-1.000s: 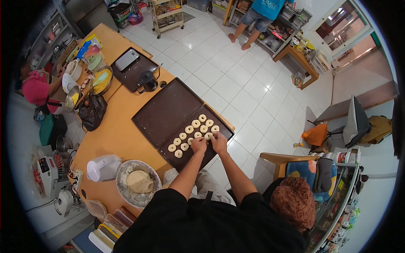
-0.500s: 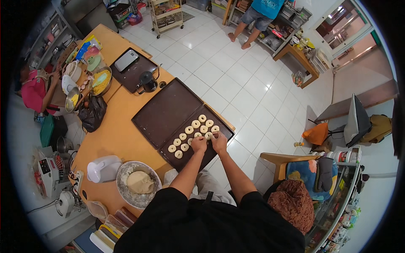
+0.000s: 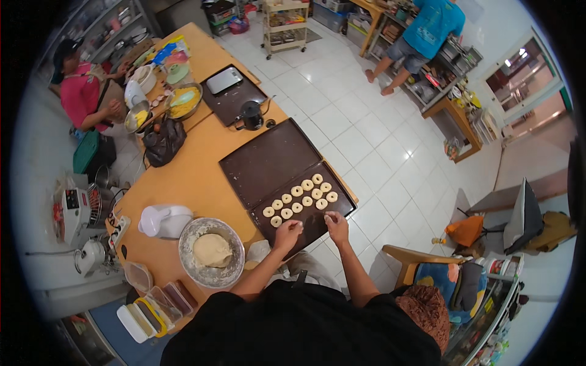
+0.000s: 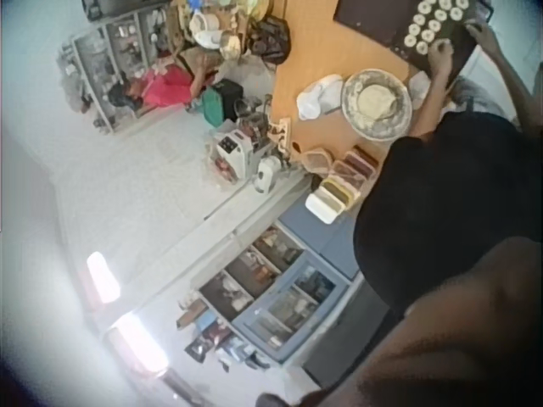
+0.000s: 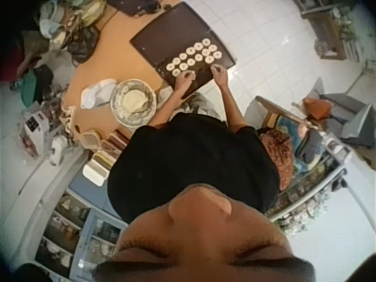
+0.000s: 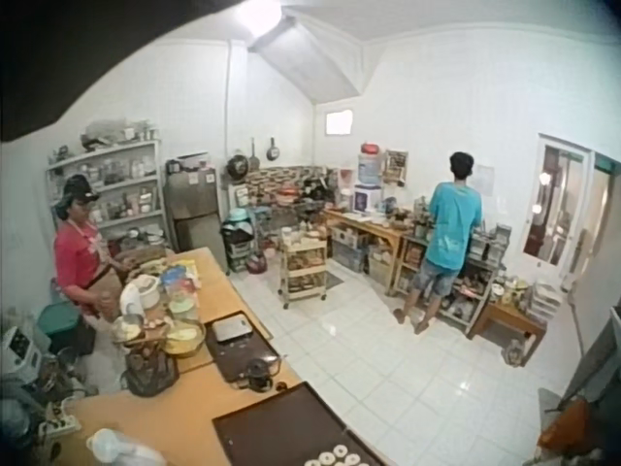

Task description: The person shapes donut dough into rings by hand, arranges them onto a baking tray, and takes more dough from a bowl to knead and form additional donuts.

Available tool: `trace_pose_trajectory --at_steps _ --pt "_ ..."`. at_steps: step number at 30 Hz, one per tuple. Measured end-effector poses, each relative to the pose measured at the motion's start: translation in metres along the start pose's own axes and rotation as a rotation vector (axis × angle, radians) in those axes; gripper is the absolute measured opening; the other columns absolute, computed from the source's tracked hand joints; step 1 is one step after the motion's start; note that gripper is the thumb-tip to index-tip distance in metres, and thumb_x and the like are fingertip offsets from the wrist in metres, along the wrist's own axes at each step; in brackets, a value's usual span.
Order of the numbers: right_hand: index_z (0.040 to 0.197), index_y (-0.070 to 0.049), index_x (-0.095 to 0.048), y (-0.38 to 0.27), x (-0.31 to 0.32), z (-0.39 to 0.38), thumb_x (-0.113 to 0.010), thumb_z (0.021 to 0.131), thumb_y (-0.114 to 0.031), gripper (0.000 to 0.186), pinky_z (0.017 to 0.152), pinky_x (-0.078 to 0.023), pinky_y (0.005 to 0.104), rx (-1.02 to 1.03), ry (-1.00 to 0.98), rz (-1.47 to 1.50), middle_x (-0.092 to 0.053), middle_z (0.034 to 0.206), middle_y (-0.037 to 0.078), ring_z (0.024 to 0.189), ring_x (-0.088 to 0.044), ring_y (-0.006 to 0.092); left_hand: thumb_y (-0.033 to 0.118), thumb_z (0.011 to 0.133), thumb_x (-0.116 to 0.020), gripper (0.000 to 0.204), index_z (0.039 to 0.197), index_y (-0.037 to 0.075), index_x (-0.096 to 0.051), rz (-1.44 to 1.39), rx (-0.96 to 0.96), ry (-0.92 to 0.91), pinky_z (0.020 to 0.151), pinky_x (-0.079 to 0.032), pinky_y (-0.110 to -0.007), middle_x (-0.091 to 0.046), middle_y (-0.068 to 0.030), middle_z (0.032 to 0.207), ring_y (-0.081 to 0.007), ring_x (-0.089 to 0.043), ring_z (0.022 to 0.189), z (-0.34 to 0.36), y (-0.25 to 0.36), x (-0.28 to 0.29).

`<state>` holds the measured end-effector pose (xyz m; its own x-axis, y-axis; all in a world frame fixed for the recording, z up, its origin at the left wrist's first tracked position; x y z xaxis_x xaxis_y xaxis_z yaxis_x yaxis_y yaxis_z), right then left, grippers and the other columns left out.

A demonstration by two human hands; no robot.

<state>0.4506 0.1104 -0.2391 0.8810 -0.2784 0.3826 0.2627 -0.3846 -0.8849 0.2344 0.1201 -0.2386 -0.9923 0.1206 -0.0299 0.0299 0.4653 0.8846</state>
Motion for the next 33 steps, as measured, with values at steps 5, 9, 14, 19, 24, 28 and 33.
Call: trace_pose_trajectory --at_steps 5,9,14,19,24,28,33 --pt "0.106 0.002 -0.068 -0.008 -0.026 -0.031 -0.066 0.092 -0.015 0.022 0.068 -0.049 0.0229 0.087 -0.149 0.015 -0.069 0.086 0.003 0.076 -0.061 0.0077 0.015 0.096 -0.062 0.018 0.103 -0.001 -0.067 0.048 -0.143 0.172 0.070 -0.053 -0.026 -0.070 -0.0075 0.086 -0.0115 -0.066 0.076 -0.042 -0.008 0.088" --pt "0.106 0.000 -0.068 -0.048 -0.060 -0.061 -0.066 0.092 -0.015 0.021 0.071 -0.050 0.0239 0.182 -0.327 -0.045 -0.070 0.087 0.004 0.078 -0.063 0.0082 0.016 0.096 -0.062 0.018 0.103 -0.001 -0.068 -0.070 -0.088 0.404 0.072 -0.052 -0.028 -0.069 -0.0059 0.085 -0.0118 -0.065 0.079 -0.082 -0.002 0.149" --pt "0.106 0.002 -0.069 -0.091 -0.109 -0.087 -0.065 0.092 -0.017 0.023 0.076 -0.052 0.0284 0.353 -0.529 -0.169 -0.071 0.089 0.009 0.081 -0.066 0.0131 0.014 0.095 -0.063 0.016 0.101 0.000 -0.069 -0.013 -0.179 0.644 0.074 -0.051 -0.029 -0.068 -0.0066 0.085 -0.0121 -0.064 0.079 -0.110 -0.010 0.188" --pt "0.108 0.002 -0.068 -0.126 -0.155 -0.112 -0.064 0.093 -0.016 0.024 0.079 -0.053 0.0291 0.393 -0.688 -0.148 -0.071 0.091 0.009 0.084 -0.066 0.0132 0.008 0.088 -0.066 0.015 0.101 0.001 -0.069 0.266 -0.350 0.814 0.079 -0.051 -0.035 -0.070 -0.0131 0.090 -0.0243 -0.067 0.083 -0.162 0.034 0.202" --pt "0.115 0.002 -0.065 -0.149 -0.194 -0.142 -0.063 0.093 -0.015 0.028 0.079 -0.053 0.0297 0.387 -0.814 -0.134 -0.071 0.096 0.010 0.086 -0.067 0.0146 0.007 0.082 -0.068 0.020 0.101 0.005 -0.069 0.418 -0.455 0.866 0.087 -0.049 -0.042 -0.068 -0.0171 0.098 -0.0359 -0.063 0.096 -0.195 0.026 0.220" --pt "0.118 0.002 -0.063 -0.167 -0.222 -0.164 -0.063 0.092 -0.014 0.030 0.079 -0.054 0.0307 0.482 -0.888 -0.159 -0.070 0.097 0.011 0.086 -0.067 0.0166 0.010 0.080 -0.069 0.024 0.104 0.006 -0.067 0.469 -0.404 0.940 0.094 -0.045 -0.046 -0.067 -0.0180 0.103 -0.0375 -0.060 0.103 -0.204 0.012 0.240" --pt "0.118 0.003 -0.063 -0.161 -0.272 -0.179 -0.065 0.090 -0.012 0.032 0.080 -0.055 0.0328 0.547 -1.042 -0.234 -0.070 0.099 0.014 0.088 -0.068 0.0187 0.013 0.072 -0.074 0.044 0.114 0.006 -0.063 0.491 -0.306 1.012 0.103 -0.042 -0.047 -0.058 -0.0240 0.125 -0.0423 -0.052 0.118 -0.199 -0.021 0.268"
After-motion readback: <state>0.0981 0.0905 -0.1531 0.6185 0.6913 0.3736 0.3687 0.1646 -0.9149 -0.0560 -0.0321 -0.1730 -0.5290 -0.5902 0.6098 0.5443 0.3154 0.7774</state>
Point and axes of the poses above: each hand's wrist, its own z-axis towards the middle knuckle, its own x-axis out of the back of the hand, y = z × x, the point moved 5 cm from there along z, towards the middle knuckle
